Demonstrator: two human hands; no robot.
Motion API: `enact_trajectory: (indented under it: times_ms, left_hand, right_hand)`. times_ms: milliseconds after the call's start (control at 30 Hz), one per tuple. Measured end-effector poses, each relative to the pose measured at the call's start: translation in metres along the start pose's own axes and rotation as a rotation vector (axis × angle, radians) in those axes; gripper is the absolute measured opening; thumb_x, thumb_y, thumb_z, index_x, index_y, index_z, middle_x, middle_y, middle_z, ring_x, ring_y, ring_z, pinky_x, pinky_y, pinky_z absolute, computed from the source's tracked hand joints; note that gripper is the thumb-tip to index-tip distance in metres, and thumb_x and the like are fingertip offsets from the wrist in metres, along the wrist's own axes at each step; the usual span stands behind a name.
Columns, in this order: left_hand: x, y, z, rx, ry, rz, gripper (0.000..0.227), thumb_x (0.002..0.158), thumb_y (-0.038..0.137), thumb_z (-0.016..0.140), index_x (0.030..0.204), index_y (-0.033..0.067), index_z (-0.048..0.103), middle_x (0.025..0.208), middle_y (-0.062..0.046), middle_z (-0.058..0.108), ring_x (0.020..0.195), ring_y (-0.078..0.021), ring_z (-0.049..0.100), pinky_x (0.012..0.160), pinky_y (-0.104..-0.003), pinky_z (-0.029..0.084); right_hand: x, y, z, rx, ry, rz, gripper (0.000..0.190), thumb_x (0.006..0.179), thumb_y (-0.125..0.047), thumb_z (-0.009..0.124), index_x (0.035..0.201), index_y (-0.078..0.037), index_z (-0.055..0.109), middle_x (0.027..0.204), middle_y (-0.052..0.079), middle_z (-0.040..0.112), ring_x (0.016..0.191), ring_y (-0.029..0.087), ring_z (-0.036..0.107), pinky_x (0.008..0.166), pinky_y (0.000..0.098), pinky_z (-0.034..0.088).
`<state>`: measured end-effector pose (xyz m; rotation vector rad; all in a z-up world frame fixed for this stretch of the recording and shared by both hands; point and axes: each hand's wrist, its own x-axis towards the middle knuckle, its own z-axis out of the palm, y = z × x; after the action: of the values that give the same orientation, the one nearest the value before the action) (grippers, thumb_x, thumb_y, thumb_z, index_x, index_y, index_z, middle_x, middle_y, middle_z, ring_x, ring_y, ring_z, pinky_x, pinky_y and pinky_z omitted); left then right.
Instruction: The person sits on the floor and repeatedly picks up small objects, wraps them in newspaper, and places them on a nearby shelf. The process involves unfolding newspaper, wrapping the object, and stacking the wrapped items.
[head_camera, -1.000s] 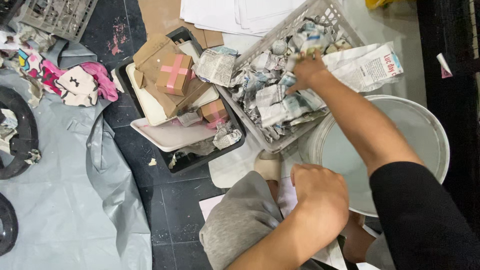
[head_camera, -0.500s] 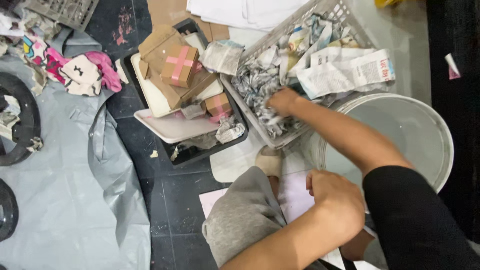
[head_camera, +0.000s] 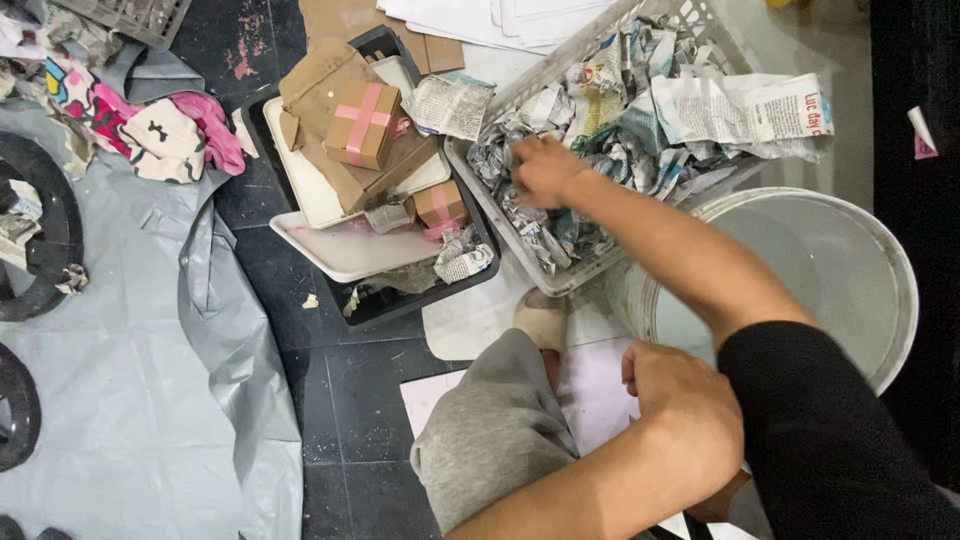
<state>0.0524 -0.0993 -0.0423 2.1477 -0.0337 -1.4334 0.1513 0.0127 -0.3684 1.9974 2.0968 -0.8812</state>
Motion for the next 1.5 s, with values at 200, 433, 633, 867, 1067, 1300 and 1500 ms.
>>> enact_trajectory:
  times_ms: [200, 433, 633, 867, 1067, 1300, 1500]
  left_hand:
    - [-0.004, -0.01, 0.001, 0.004, -0.005, -0.013, 0.037, 0.085, 0.025, 0.072, 0.116, 0.0041, 0.077, 0.112, -0.018, 0.074, 0.1, -0.0343, 0.067, 0.075, -0.048, 0.043]
    - [-0.01, -0.01, -0.009, 0.015, 0.005, -0.012, 0.04, 0.079, 0.026, 0.078, 0.114, 0.0051, 0.078, 0.111, -0.017, 0.072, 0.101, -0.0332, 0.066, 0.074, -0.047, 0.043]
    - [-0.018, -0.011, -0.008, -0.026, 0.059, 0.007, 0.043, 0.073, 0.027, 0.083, 0.111, 0.0064, 0.079, 0.107, -0.014, 0.075, 0.099, -0.0316, 0.068, 0.074, -0.045, 0.044]
    - [-0.015, -0.015, -0.008, -0.018, 0.09, -0.021, 0.035, 0.081, 0.026, 0.077, 0.111, 0.007, 0.079, 0.109, -0.016, 0.074, 0.098, -0.0325, 0.067, 0.071, -0.047, 0.044]
    - [-0.012, -0.018, -0.005, -0.087, 0.093, -0.047, 0.032, 0.082, 0.024, 0.076, 0.112, 0.0111, 0.079, 0.111, -0.009, 0.075, 0.098, -0.0279, 0.07, 0.07, -0.046, 0.047]
    - [-0.021, -0.029, -0.01, -0.132, 0.216, -0.042, 0.032, 0.076, 0.023, 0.076, 0.107, 0.0159, 0.079, 0.111, -0.007, 0.075, 0.104, -0.0265, 0.071, 0.078, -0.046, 0.049]
    - [-0.02, -0.063, -0.01, -0.461, 0.744, -0.191, 0.032, 0.099, 0.026, 0.054, 0.106, 0.0026, 0.074, 0.107, -0.018, 0.075, 0.099, -0.0342, 0.073, 0.084, -0.048, 0.057]
  right_hand:
    - [0.001, 0.006, 0.069, 0.001, -0.28, 0.238, 0.086, 0.081, -0.035, 0.079, 0.153, -0.002, 0.044, 0.132, 0.022, 0.061, 0.122, 0.04, 0.058, 0.114, 0.0638, 0.027]
    - [-0.008, 0.015, 0.077, -0.048, -0.361, 0.27, 0.041, 0.091, -0.016, 0.064, 0.13, -0.026, 0.069, 0.137, 0.012, 0.063, 0.133, 0.036, 0.055, 0.112, 0.0659, 0.035]
    - [0.001, 0.011, 0.079, -0.035, -0.325, 0.063, 0.033, 0.08, -0.02, 0.071, 0.111, -0.011, 0.077, 0.144, 0.011, 0.055, 0.133, 0.031, 0.054, 0.11, 0.0501, 0.042]
    - [-0.001, 0.012, 0.087, 0.098, -0.32, 0.173, 0.036, 0.082, -0.007, 0.068, 0.118, -0.009, 0.071, 0.133, 0.02, 0.063, 0.116, 0.035, 0.065, 0.1, 0.0485, 0.052]
    - [-0.022, 0.03, 0.03, 0.406, -0.131, 0.185, 0.038, 0.078, -0.003, 0.071, 0.113, -0.018, 0.077, 0.104, 0.017, 0.076, 0.098, 0.034, 0.071, 0.093, 0.044, 0.056]
    - [-0.086, 0.03, -0.061, 0.66, 0.323, 0.217, 0.026, 0.088, -0.008, 0.079, 0.113, -0.011, 0.075, 0.11, 0.01, 0.076, 0.088, 0.023, 0.072, 0.086, 0.0395, 0.056]
    - [-0.182, 0.01, -0.113, 1.109, 0.911, 0.172, 0.031, 0.097, 0.003, 0.078, 0.124, 0.0, 0.064, 0.12, 0.007, 0.069, 0.112, 0.017, 0.068, 0.094, 0.0307, 0.06]
